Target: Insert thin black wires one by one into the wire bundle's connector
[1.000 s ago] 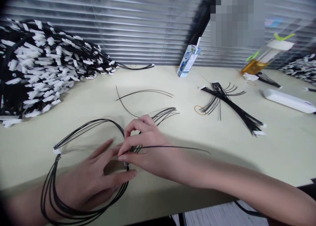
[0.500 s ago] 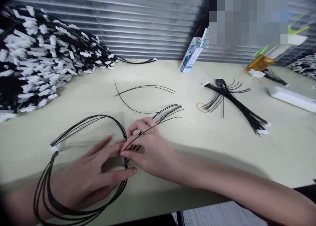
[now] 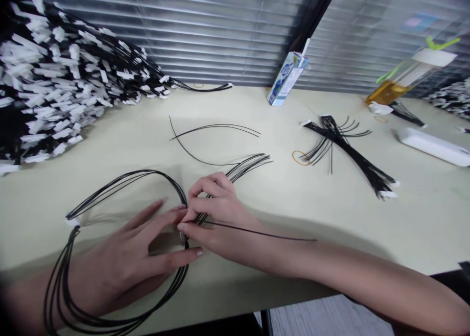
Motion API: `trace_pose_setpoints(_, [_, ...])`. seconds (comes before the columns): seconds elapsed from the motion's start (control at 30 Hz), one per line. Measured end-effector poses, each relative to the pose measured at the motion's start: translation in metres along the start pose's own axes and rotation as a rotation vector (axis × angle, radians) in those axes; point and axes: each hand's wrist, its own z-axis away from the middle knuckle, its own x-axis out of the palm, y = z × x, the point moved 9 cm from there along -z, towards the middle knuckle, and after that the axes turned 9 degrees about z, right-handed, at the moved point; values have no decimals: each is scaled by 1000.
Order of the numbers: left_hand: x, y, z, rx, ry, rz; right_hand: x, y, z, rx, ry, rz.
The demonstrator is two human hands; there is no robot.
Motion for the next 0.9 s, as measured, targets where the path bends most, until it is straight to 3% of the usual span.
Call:
trace_pose_setpoints(0.3, [2,-1,-1,3,-40,-23,1,-4,1,-70,37,18])
trace_pose_setpoints(0.9, [-1,-1,-3,24,11,-20,-2,-9,3,-126,54,51])
